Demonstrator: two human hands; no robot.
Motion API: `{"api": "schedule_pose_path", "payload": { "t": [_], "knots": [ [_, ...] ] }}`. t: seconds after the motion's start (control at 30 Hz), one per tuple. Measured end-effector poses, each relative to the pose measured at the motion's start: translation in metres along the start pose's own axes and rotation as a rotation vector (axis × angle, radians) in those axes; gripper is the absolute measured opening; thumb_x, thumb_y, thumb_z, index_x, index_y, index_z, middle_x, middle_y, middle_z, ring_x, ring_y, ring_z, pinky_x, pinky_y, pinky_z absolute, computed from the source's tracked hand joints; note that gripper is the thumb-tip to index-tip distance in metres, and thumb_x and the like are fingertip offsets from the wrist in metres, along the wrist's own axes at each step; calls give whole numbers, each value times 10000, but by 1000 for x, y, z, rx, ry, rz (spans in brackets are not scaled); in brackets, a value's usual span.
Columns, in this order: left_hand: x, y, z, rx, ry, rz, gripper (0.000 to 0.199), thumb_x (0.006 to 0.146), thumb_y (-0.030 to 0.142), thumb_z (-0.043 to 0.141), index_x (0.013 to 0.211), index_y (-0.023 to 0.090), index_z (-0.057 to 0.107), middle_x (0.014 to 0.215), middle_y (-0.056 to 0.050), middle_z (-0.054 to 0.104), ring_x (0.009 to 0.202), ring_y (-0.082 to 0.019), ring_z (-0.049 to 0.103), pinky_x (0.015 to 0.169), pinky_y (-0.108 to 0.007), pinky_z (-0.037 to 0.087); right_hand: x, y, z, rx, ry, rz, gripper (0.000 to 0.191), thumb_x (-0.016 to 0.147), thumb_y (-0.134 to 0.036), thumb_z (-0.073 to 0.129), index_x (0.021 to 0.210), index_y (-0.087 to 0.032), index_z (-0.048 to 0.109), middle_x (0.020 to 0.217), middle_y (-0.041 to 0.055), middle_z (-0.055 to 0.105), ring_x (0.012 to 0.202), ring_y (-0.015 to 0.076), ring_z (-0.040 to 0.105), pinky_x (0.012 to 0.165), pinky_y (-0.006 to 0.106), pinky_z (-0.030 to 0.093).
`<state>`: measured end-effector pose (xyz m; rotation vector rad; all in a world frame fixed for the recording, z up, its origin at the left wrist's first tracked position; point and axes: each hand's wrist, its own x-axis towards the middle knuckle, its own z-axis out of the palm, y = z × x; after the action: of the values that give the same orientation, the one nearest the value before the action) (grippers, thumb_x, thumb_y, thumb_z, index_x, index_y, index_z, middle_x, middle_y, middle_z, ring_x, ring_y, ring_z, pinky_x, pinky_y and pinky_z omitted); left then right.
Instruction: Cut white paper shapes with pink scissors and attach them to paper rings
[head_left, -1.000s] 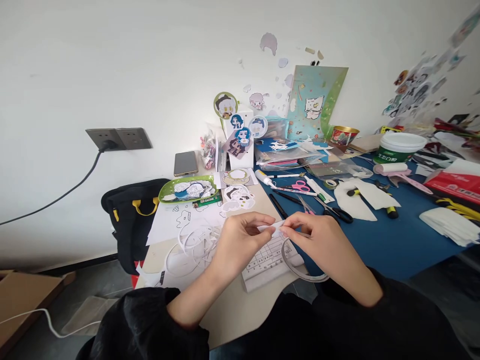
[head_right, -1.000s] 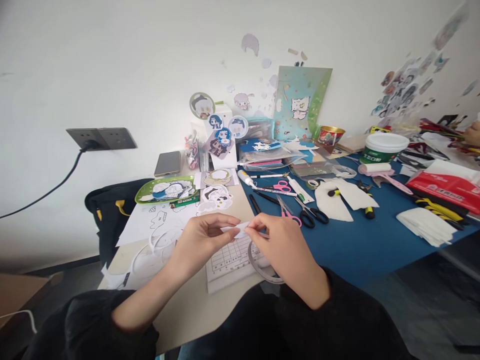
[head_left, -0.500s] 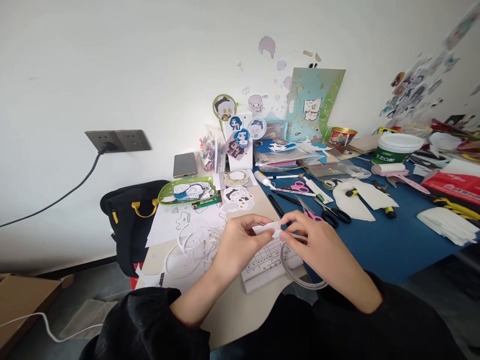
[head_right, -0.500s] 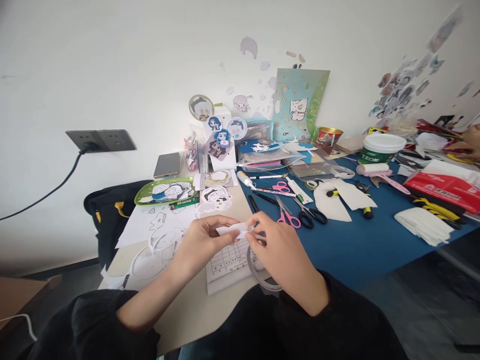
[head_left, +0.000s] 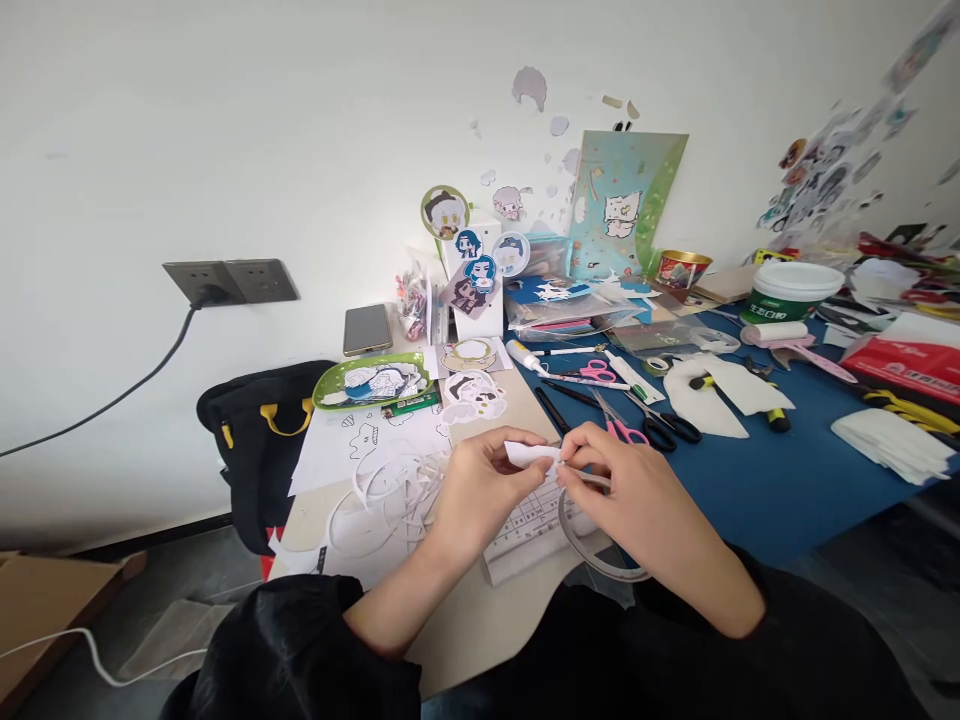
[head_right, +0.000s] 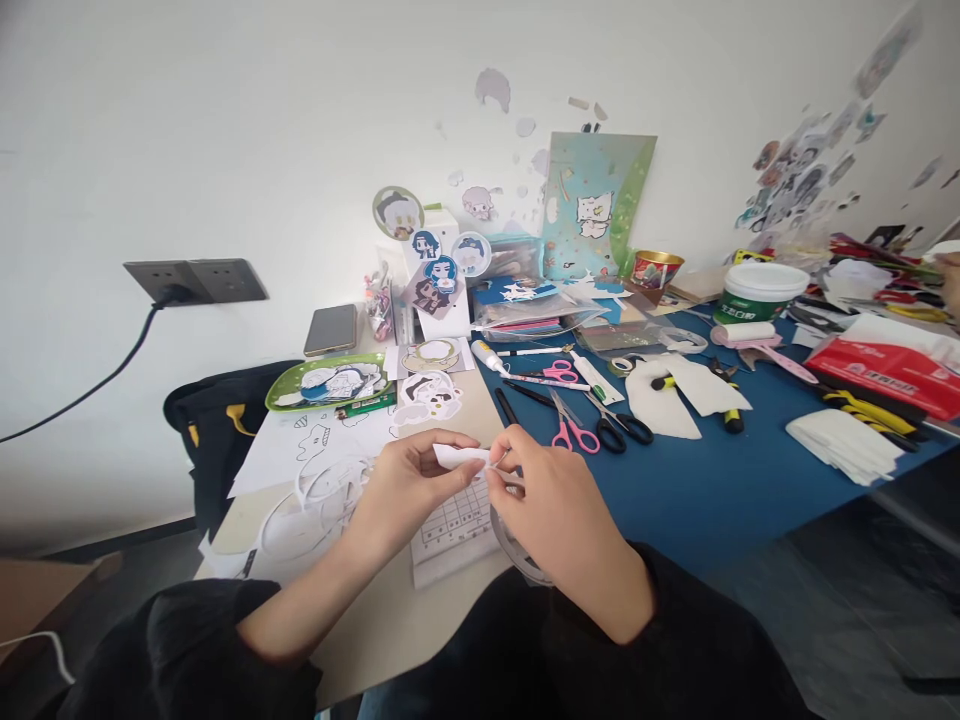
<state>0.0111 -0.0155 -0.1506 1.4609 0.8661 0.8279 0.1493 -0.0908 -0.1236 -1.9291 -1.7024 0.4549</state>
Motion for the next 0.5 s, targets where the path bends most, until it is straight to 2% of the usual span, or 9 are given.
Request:
{"api": "schedule_pose_path", "payload": {
  "t": [0.13, 0.23, 0.33, 0.43, 0.5],
  "knots": [
    [-3, 3, 1, 67, 46, 32, 185, 659, 200, 717, 841, 166, 704, 633, 18, 642, 445, -61, 452, 420, -176, 387, -2, 2, 1, -11, -11, 25, 38, 831, -215, 481, 805, -243, 477, 757, 1, 713, 593, 181, 630, 547, 275, 418],
    [-6, 5, 1, 50, 48, 41, 173, 673, 200, 714, 841, 166, 692, 631, 17, 640, 487, -83, 513, 455, -184, 437, -1, 3, 1, 5, -1, 21, 45, 834, -225, 490, 796, -238, 509, 755, 5, 713, 614, 187, 643, 574, 285, 451],
    [-8, 7, -1, -1, 12, 77, 195, 665, 232, 747, 837, 164, 686, 714, -17, 689, 643, -140, 620, 606, -226, 514, -3, 3, 0, 9, 40, -31, 77, 839, -206, 504, 771, -234, 526, 704, -9, 703, 566, 168, 633, 540, 273, 457],
    [-7, 10, -5, -167, -87, 113, 298, 774, 426, 645, 890, 155, 691, 852, -75, 717, 847, -206, 650, 772, -290, 515, -11, 6, -4, -19, 177, -210, 96, 850, -160, 522, 792, -227, 560, 721, -7, 705, 593, 150, 652, 544, 251, 476],
    [-4, 10, -8, -313, -197, 65, 469, 846, 551, 473, 877, 141, 699, 878, -98, 706, 845, -210, 641, 759, -298, 509, -17, 10, -7, -77, 305, -402, 122, 860, -110, 525, 846, -216, 585, 804, 21, 724, 709, 157, 682, 637, 251, 509]
  ]
}}
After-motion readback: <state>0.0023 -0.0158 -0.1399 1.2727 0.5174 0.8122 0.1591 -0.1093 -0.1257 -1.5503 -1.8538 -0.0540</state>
